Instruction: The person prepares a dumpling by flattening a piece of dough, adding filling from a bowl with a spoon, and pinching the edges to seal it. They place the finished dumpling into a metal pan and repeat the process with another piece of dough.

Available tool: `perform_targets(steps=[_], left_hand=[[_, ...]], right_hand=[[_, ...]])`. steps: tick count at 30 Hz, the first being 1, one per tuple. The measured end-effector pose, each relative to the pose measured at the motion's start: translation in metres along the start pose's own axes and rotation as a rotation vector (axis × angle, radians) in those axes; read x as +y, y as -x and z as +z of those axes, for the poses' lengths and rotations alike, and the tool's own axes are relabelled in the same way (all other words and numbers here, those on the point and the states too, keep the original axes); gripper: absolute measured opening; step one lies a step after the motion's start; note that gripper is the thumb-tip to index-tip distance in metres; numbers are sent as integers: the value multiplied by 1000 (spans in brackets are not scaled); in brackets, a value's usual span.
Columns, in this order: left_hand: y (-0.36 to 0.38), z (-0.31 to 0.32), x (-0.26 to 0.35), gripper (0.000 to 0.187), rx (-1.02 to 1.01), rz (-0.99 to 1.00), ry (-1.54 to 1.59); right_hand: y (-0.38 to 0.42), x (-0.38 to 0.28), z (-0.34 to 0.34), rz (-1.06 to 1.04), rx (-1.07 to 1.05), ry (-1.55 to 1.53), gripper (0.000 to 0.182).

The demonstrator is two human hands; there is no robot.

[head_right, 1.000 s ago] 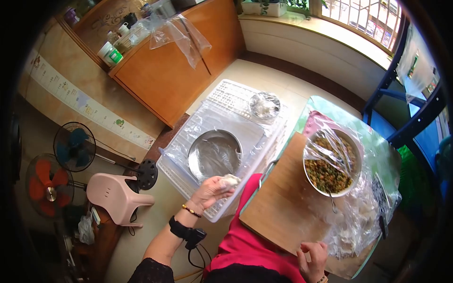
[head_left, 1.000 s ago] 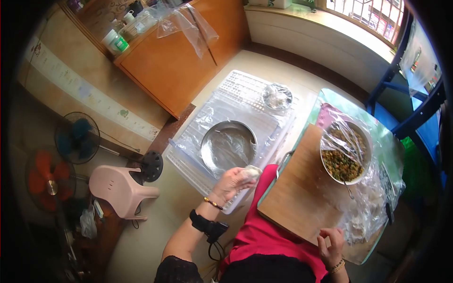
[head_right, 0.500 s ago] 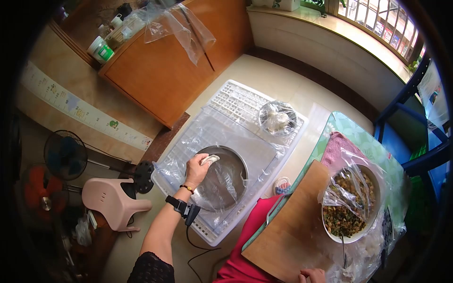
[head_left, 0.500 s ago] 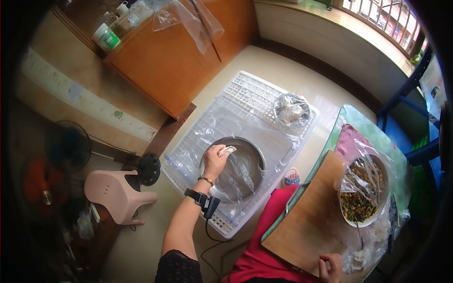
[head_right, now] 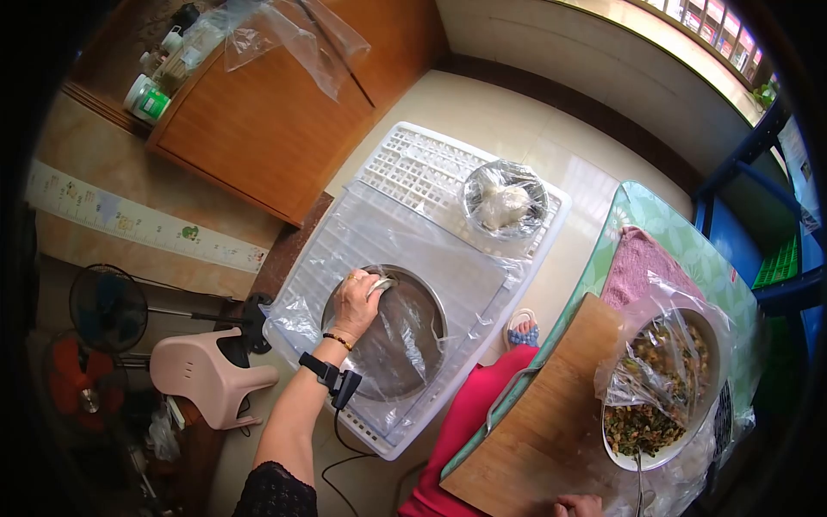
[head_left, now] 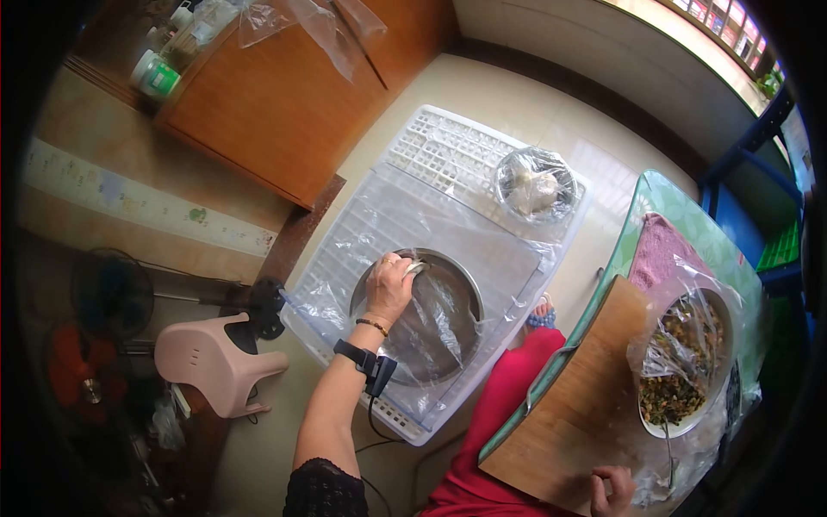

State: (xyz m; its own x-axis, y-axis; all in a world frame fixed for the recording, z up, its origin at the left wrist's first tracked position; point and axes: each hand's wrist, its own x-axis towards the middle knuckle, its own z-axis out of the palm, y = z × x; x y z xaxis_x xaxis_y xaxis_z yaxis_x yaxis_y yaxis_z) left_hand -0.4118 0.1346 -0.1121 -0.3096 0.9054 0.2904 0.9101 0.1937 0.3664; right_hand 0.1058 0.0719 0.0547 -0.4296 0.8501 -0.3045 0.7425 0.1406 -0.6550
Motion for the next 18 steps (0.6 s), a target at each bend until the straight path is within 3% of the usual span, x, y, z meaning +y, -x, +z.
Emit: perform_targets(steps=[10, 14, 16, 18], left_hand=[[12, -8, 1, 21, 45, -146, -69], [11, -10, -5, 17, 42, -105, -73], [10, -9, -6, 13, -23, -76, -85], [12, -6, -12, 10, -44, -4, -125]], right_hand=[[7, 8, -2, -11, 0, 7, 13], [11, 15, 1, -42, 22, 15, 13], [13, 18, 8, -64, 171, -5, 11], [16, 23, -1, -57, 48, -14, 16]])
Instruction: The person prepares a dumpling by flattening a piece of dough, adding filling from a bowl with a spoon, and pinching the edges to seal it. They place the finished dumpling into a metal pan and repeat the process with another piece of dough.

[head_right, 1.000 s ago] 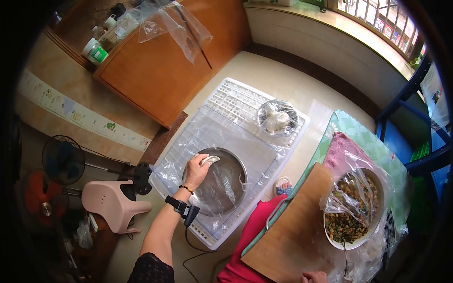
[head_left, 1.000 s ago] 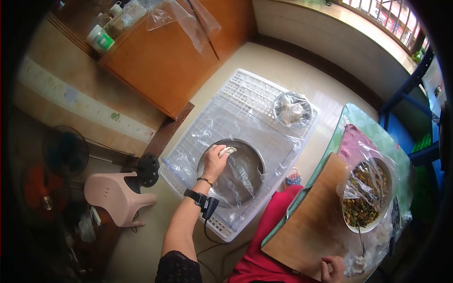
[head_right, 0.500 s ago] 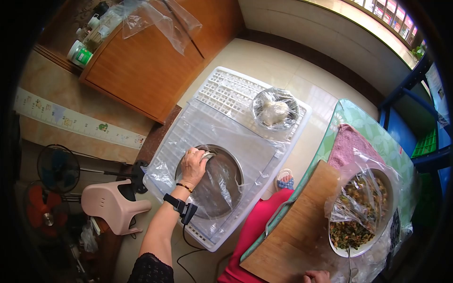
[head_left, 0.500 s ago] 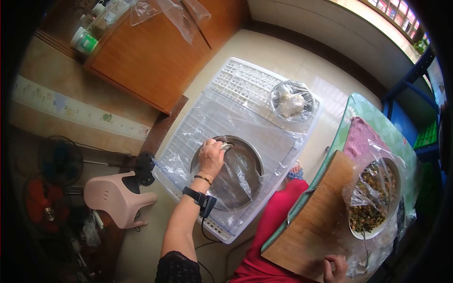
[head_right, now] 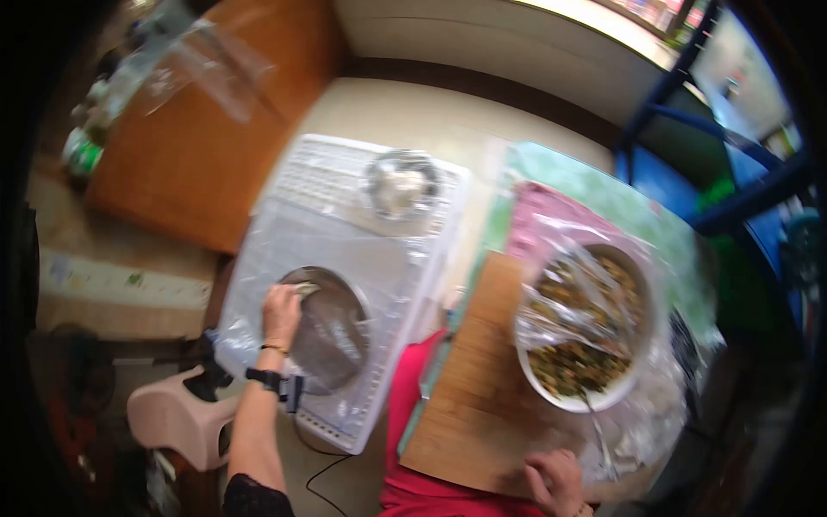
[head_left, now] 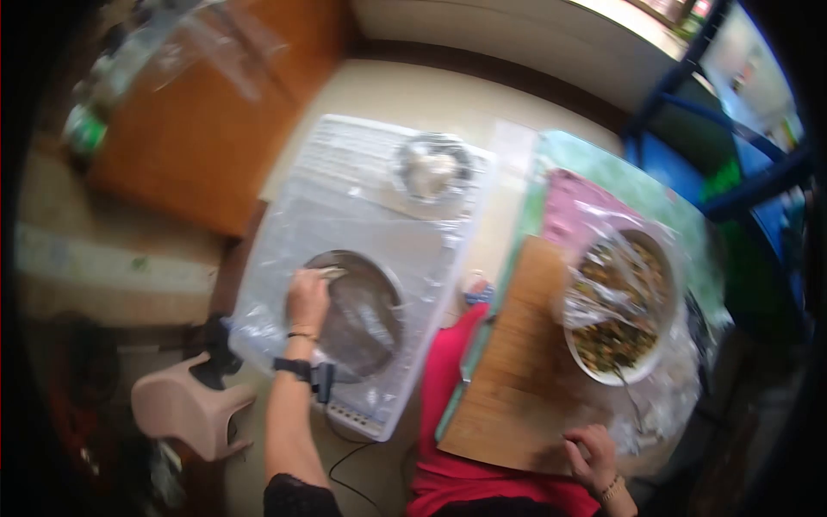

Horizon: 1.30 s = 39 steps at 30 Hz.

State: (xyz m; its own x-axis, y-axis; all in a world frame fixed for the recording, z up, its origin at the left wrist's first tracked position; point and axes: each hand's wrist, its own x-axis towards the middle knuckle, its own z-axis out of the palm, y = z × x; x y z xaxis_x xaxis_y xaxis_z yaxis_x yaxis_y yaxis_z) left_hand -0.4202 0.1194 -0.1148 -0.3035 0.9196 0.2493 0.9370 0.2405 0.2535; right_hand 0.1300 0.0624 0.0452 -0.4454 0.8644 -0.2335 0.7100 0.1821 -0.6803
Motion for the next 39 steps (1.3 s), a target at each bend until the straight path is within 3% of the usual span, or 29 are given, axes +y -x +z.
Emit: perform_targets(steps=[7, 12, 14, 17, 19, 23, 25, 27, 29, 31, 39], left_hand=[[1, -5, 5, 22, -104, -85, 101], [-4, -36, 40, 34, 110, -24, 6], [-1, -57, 76, 30, 176, 51, 27], [22, -91, 157, 21, 93, 107, 410], [45, -98, 204, 18, 90, 382, 467], [95, -108, 299, 18, -161, 548, 687], [116, -98, 332, 19, -285, 562, 786], [128, -88, 360, 22, -366, 603, 853], [139, -80, 382, 21, -459, 582, 892], [144, -75, 396, 21, -481, 596, 910], [153, -70, 403, 18, -561, 553, 889]], right_hand=[[15, -8, -14, -57, 180, -75, 10], [43, 5, -29, 73, 388, -66, 7], [52, 15, -33, 192, 444, -19, 6], [64, 53, -29, 257, 435, 116, 11], [67, 74, -29, 332, 427, 191, 18], [59, 87, -40, 398, 403, 287, 24], [54, 93, -46, 395, 374, 332, 40], [48, 88, -58, 414, 377, 280, 43], [44, 93, -62, 438, 373, 232, 47], [35, 110, -58, 135, 648, 140, 50], [5, 112, -70, 218, 551, 223, 41]])
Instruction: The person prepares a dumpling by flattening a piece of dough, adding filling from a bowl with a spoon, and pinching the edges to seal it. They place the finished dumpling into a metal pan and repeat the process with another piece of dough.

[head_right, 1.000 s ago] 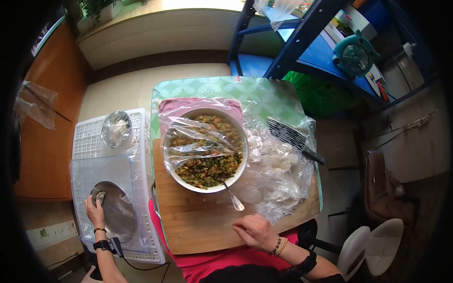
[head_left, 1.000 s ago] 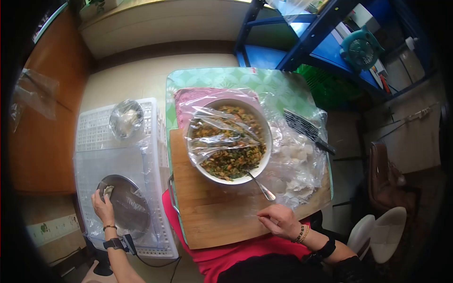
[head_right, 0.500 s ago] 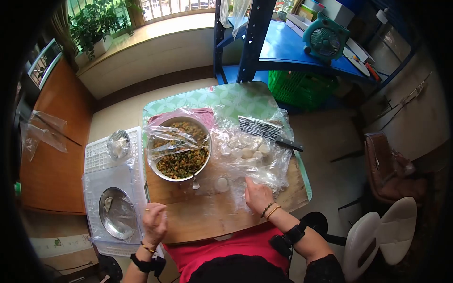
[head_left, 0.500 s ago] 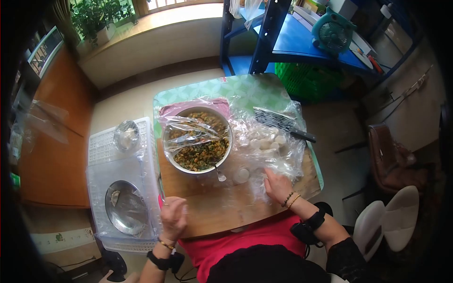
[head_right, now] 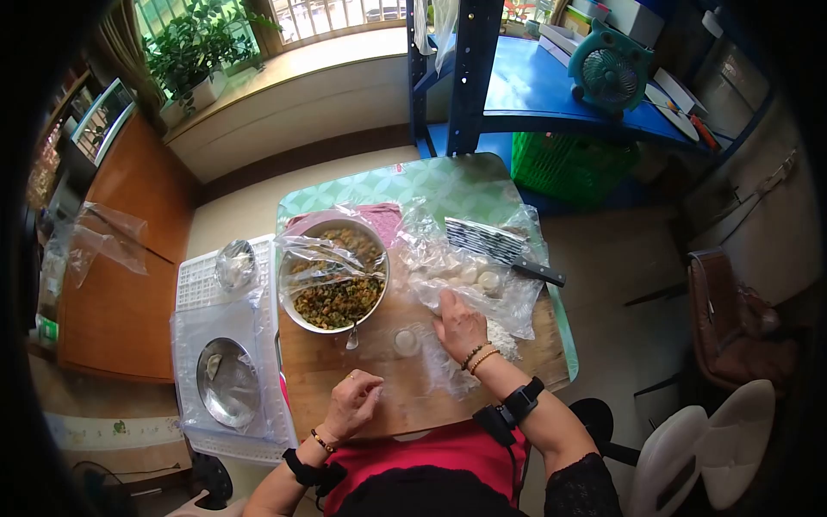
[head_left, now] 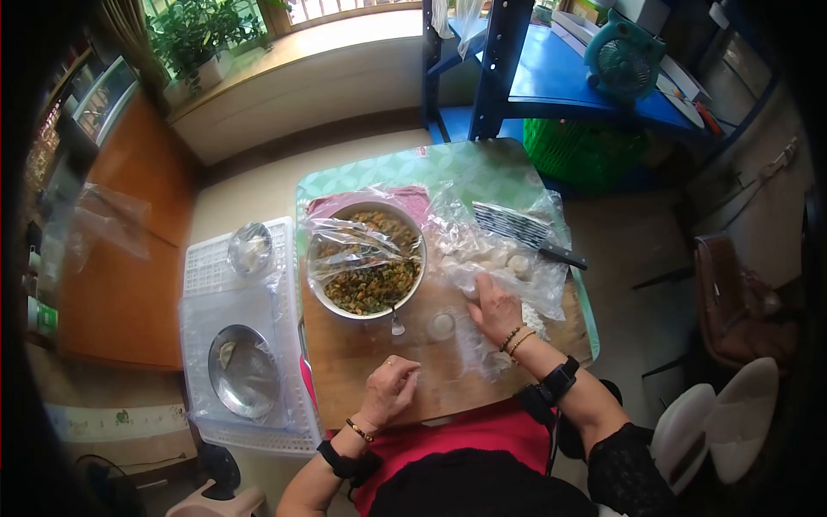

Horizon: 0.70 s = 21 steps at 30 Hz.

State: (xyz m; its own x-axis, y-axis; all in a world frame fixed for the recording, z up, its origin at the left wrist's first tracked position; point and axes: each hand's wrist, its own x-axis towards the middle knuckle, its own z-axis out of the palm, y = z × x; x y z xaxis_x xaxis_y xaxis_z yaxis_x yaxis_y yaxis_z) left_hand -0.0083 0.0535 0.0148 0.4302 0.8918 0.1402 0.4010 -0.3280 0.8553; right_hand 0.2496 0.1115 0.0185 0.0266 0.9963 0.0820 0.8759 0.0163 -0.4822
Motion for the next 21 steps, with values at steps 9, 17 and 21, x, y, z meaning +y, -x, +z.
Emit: perform_targets(steps=[9, 17, 21], left_hand=[[-5, 16, 3, 12, -49, -34, 36], [-19, 43, 10, 13, -133, -22, 67], [-17, 50, 16, 14, -159, -7, 58]], right_hand=[[-12, 6, -4, 38, -13, -56, 41], [14, 9, -20, 22, -20, -117, 35], [19, 2, -22, -40, -145, -54, 31]])
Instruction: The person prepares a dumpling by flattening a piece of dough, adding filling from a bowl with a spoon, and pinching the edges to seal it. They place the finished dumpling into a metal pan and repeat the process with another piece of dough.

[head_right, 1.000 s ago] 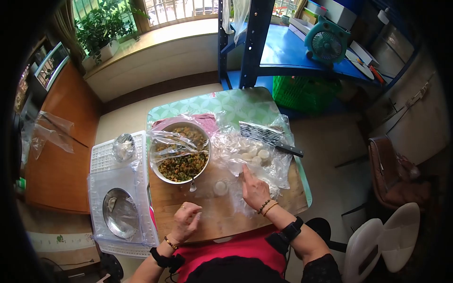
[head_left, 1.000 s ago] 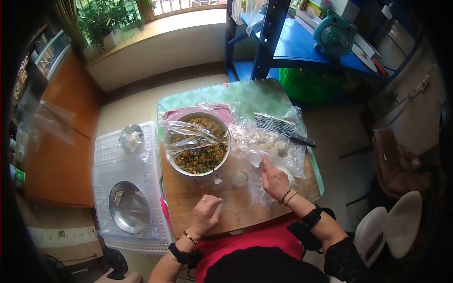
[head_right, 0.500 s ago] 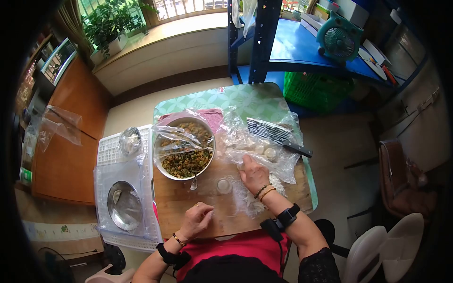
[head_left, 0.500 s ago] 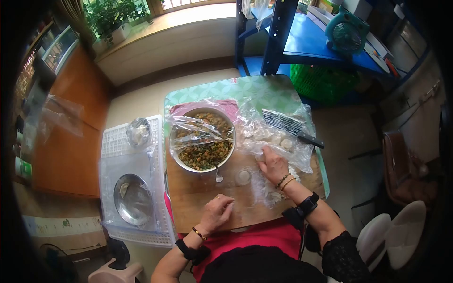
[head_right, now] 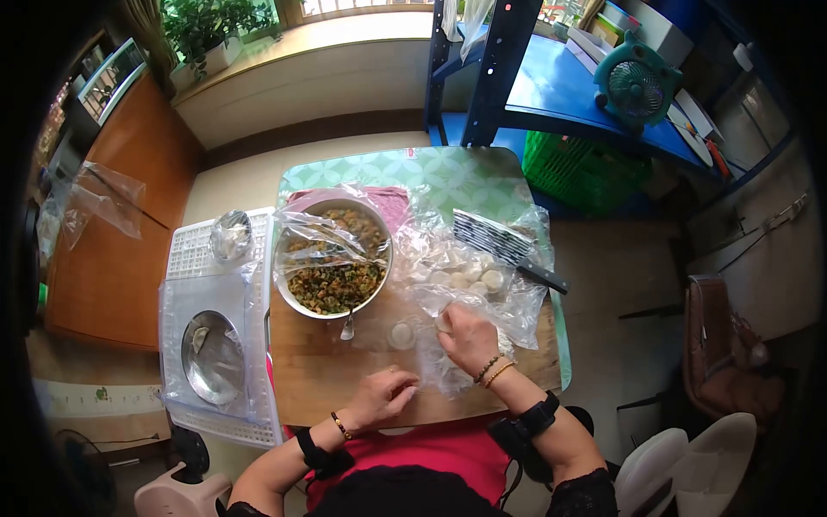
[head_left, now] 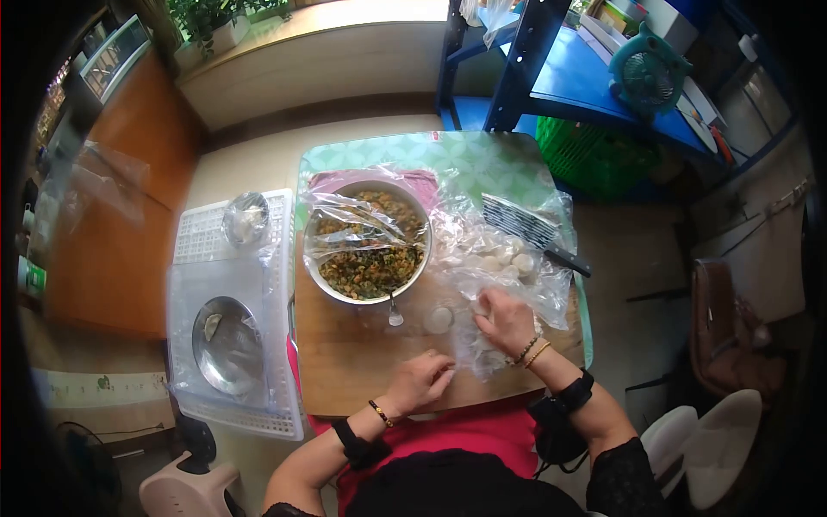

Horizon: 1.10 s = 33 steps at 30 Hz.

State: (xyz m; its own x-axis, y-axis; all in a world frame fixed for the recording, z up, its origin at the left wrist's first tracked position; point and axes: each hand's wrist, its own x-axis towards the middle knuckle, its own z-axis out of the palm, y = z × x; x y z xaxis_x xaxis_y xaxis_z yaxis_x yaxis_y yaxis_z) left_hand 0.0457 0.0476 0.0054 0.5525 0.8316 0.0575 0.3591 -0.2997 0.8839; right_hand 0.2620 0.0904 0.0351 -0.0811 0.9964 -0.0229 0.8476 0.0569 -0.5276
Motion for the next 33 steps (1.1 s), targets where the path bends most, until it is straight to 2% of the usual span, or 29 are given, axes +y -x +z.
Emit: perform_targets(steps=[2, 5, 8, 10, 12, 16, 18, 19, 21, 22, 24, 25, 26, 28, 29, 31, 32, 33], left_hand=[[7, 0, -9, 14, 28, -8, -21], [12, -3, -12, 13, 77, -39, -76], [10, -3, -10, 13, 99, -72, -136], [3, 4, -6, 21, 163, -70, -189], [-3, 13, -5, 25, 150, -62, -238], [-11, 26, -9, 32, 156, -52, -264], [-10, 29, -12, 36, 118, -65, -308], [-11, 30, -12, 38, 129, -72, -335], [-14, 30, -9, 41, 141, -83, -365], [-19, 27, -3, 44, 150, -95, -370], [-28, 24, -1, 46, 157, -106, -375], [-31, 24, 0, 47, 150, -82, -406], [-35, 25, 1, 49, 142, -58, -434], [-46, 27, -1, 43, 106, -55, -428], [-51, 28, -2, 37, 76, -55, -423], [-55, 29, -1, 31, 38, -48, -425], [-55, 26, -1, 30, -4, -30, -432], [-54, 23, -1, 28, -49, -14, -440]], right_hand=[[10, 2, 15, -103, -122, -10, 32], [21, -2, 21, -103, -165, 60, 35], [22, -13, 1, -97, -147, -14, 38], [18, -25, -8, -148, -49, -127, 45], [6, -38, -13, -205, -12, -105, 50], [-20, -51, 0, -274, -113, -88, 51], [-29, -51, 7, -231, -327, 76, 50], [-30, -48, 11, -235, -327, 71, 50], [-31, -39, 15, -239, -143, -16, 45], [-30, -35, 12, -240, -142, -19, 45], [-28, -28, -4, -238, 138, -270, 42], [-22, -31, -23, -63, 89, -327, 34], [-16, -26, -30, -58, 90, -328, 34], [0, -13, -39, 271, 102, -1122, 31], [9, -4, -42, 274, 109, -1125, 31], [30, 15, -46, 336, 55, -1539, 37], [40, 20, -43, 336, 65, -1546, 37], [50, 26, -37, 385, 77, -1727, 44]])
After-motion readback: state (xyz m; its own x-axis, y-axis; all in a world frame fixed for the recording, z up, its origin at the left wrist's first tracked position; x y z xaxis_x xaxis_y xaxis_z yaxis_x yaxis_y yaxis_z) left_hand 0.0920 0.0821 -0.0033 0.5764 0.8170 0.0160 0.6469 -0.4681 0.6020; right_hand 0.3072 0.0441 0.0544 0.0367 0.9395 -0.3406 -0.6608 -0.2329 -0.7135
